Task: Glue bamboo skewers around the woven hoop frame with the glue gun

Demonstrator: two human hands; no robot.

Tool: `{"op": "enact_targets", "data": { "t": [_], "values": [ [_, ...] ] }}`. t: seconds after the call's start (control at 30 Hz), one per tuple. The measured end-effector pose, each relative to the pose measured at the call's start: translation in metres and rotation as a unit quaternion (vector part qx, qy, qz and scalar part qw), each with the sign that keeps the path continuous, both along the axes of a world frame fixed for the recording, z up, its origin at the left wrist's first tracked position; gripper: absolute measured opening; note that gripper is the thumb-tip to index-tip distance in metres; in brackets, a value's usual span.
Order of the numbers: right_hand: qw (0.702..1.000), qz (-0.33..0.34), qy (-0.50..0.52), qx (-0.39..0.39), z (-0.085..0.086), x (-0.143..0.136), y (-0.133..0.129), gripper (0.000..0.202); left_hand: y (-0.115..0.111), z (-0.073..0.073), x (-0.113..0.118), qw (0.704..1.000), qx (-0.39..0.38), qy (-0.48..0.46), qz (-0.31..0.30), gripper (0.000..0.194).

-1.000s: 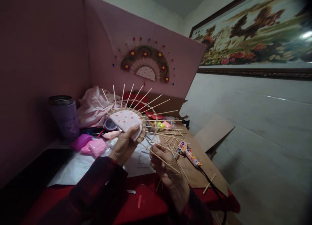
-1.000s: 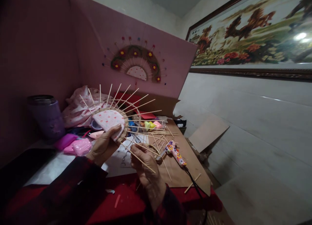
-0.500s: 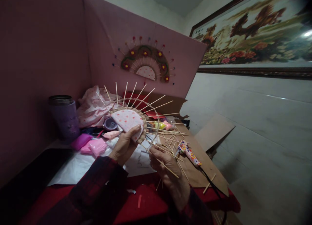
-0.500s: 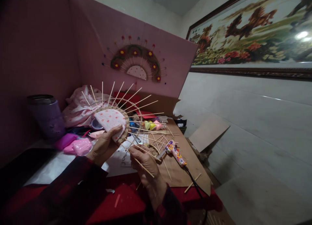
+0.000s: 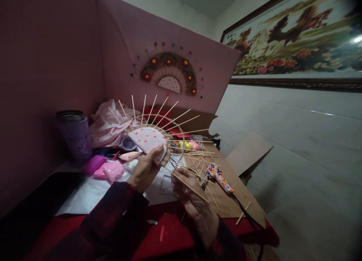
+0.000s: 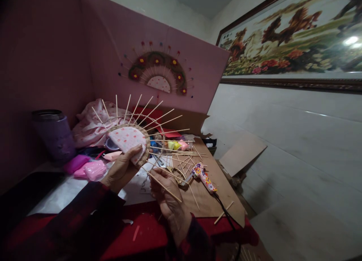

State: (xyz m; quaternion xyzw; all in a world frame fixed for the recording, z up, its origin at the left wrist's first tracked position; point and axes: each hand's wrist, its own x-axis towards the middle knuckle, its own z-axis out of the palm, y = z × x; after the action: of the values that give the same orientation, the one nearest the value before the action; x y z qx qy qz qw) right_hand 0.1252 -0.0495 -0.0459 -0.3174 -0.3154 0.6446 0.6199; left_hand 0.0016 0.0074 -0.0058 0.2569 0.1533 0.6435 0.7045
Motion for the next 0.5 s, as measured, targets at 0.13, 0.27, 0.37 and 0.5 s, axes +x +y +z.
{"op": "enact_targets", "data": {
  "t": [0.13,0.27,0.37,0.5],
  "values": [
    [0.997,0.011,0.052,-0.053,0.001,0.000,0.000,0.035,-0.002,0.002,0.002,1.000,0.002,-0.010,0.003,0.025],
    [0.997,-0.033,0.049,-0.054,0.007,0.002,-0.005,0.037,-0.005,0.004,0.001,0.999,0.021,0.020,-0.036,0.032],
    [0.996,-0.043,0.057,-0.059,0.011,0.003,-0.009,0.033,-0.007,0.003,-0.001,0.996,0.040,0.034,-0.067,0.037],
    [0.995,-0.021,0.085,-0.049,0.010,0.005,-0.008,0.029,-0.008,0.001,-0.002,0.992,0.063,0.045,-0.098,0.037]
  ]
}}
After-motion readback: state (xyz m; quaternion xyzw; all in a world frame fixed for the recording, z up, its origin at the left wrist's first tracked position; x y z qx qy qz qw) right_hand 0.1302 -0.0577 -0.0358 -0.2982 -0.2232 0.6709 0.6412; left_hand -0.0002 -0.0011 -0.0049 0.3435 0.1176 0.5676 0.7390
